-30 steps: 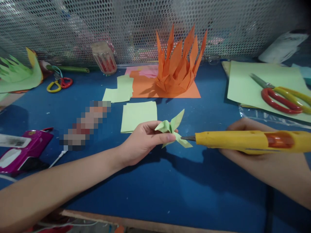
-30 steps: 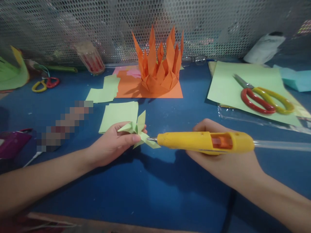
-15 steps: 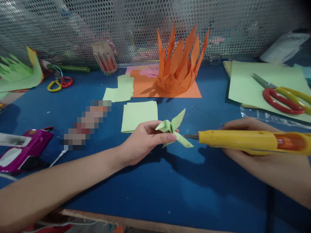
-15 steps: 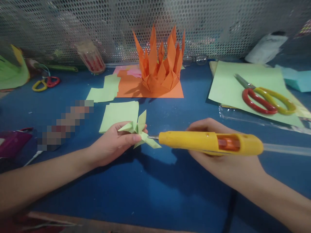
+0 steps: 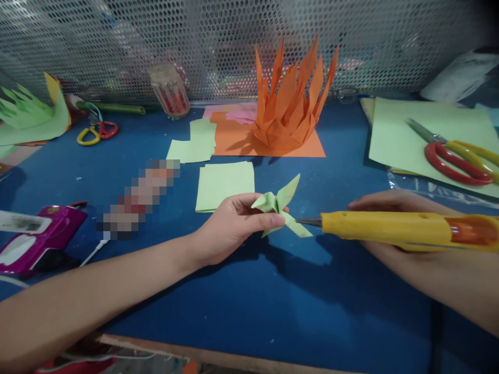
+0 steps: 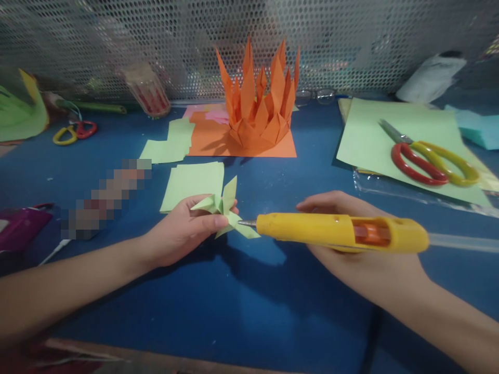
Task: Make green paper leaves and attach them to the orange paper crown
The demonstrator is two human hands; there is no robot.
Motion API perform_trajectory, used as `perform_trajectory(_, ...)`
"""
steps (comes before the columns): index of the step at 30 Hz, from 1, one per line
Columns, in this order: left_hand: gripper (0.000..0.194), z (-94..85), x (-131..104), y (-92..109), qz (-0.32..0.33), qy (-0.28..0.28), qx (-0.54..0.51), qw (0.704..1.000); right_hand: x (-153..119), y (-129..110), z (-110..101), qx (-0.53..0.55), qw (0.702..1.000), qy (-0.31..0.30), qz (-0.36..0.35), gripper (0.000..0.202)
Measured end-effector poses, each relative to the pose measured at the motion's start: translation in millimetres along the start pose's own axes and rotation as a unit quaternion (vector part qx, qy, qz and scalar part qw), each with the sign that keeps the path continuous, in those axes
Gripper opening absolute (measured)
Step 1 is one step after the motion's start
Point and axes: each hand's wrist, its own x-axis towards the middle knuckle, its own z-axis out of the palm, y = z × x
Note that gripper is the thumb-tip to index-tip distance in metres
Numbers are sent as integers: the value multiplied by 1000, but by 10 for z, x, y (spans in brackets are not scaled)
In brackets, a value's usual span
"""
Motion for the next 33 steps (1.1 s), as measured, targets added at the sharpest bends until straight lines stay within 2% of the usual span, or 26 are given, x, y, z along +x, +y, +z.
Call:
perform_trajectory(10,19,3,-1,-1,1,5,1,1000,27,-9,-18,-23,999,3,-26,15)
perform_trajectory(19,19,-2,2,1,3,3,6,1000,14,12,-22,-27,1000,6,-2,18)
perform_trajectory(25,19,-10,4,-10,5,4,8,1000,9,30,-19,-32,999,-16,10,19)
perform_trajectory(33,18,-2,3,8,-8,2,-19,1000,-13,53,-33,-53,998,-9,-24,16)
